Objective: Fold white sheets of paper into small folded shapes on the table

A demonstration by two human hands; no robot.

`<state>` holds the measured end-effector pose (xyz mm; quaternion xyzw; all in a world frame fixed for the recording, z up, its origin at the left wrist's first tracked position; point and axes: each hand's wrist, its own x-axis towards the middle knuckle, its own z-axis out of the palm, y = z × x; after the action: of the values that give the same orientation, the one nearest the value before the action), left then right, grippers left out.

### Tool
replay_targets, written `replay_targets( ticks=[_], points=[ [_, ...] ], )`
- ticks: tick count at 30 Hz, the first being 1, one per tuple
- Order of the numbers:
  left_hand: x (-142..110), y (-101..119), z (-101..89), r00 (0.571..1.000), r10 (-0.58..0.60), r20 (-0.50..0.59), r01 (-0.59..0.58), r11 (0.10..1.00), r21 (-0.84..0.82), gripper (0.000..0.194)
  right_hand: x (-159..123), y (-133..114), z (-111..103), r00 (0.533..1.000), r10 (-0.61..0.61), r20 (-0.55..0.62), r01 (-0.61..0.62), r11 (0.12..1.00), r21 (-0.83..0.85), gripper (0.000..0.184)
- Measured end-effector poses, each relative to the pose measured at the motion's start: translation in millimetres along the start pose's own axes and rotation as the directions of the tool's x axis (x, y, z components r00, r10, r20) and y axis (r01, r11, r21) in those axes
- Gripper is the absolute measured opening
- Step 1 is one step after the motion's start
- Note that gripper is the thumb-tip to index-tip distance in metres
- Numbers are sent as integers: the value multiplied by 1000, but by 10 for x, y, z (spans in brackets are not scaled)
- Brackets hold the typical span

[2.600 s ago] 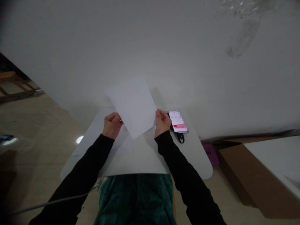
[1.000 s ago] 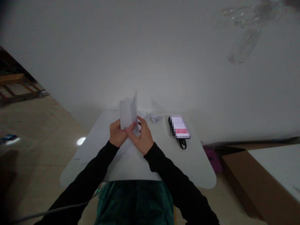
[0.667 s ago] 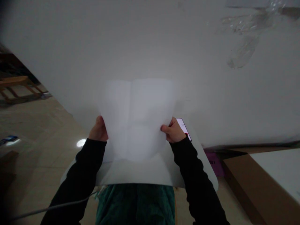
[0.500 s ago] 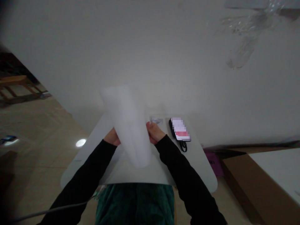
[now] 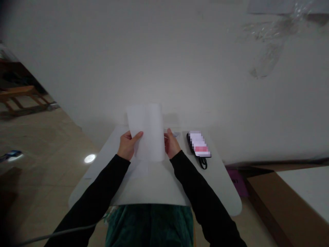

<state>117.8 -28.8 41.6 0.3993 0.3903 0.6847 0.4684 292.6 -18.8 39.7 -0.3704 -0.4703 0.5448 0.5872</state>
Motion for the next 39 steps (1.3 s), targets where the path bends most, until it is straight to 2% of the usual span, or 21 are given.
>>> replay_targets(
  ticks=[1,3,10,14,16,17,18,19,20,21,22,23,24,25,27,29,30,32,36,39],
  points=[
    [6,12,-3,999,38,-15,-37,999,27,37,8,-37,-27,997,69,28,-70,997,31,61],
    [5,35,-2,995,95,-21,-93,993,66,40,7,-78,-57,992,123,43,-125,991,50,52],
    [-12,57,17,982,188,30,-190,971,142,47,-3,35,-85,998,53,-41,-51,998,47,37],
    [17,50,5,978,202,46,-207,960,187,59,46,13,-156,993,-81,-81,78,996,-40,32],
    [13,84,2,954,300,2,-286,909,304,71,44,-61,-176,972,-218,-86,200,964,-175,29],
    [-1,113,3,913,408,-24,-366,841,399,75,31,-113,-175,948,-306,-87,273,923,-269,28],
    [-25,149,6,835,549,-34,-458,729,509,78,10,-172,-167,911,-404,-79,348,858,-376,27],
    [-58,187,14,715,699,-5,-549,566,614,79,-19,-237,-151,862,-504,-51,419,766,-487,26],
    [-100,223,27,563,823,79,-617,355,702,77,-53,-304,-127,805,-593,5,481,648,-591,25],
    [-147,254,48,398,896,199,-657,127,743,74,-92,-368,-96,734,-676,71,539,515,-667,23],
    [-197,277,78,238,910,339,-673,-98,733,70,-131,-427,-60,668,-727,159,582,377,-721,22],
    [-246,292,115,121,872,475,-660,-286,695,63,-170,-477,-21,598,-761,252,613,232,-755,20],
    [-288,297,159,70,818,570,-636,-404,658,55,-207,-516,18,534,-777,333,628,100,-772,18],
    [-321,296,205,92,783,615,-618,-440,651,48,-238,-542,55,478,-779,406,633,-15,-774,17],
    [-352,282,283,208,740,639,-612,-412,675,42,-284,-556,112,406,-757,511,632,-171,-756,17],
    [-339,263,318,289,718,633,-641,-346,685,38,-303,-524,140,379,-733,565,634,-239,-735,16],
    [-322,254,316,311,710,632,-662,-315,680,36,-304,-498,141,376,-725,576,636,-250,-730,15],
    [-282,241,282,329,691,643,-708,-270,652,34,-295,-434,123,388,-717,579,633,-249,-733,15],
    [-218,241,192,318,672,669,-763,-238,601,27,-277,-320,40,413,-722,555,616,-227,-754,19],
    [-189,249,160,311,680,664,-758,-244,605,21,-266,-274,-30,431,-755,495,606,-164,-778,18]
  ],
)
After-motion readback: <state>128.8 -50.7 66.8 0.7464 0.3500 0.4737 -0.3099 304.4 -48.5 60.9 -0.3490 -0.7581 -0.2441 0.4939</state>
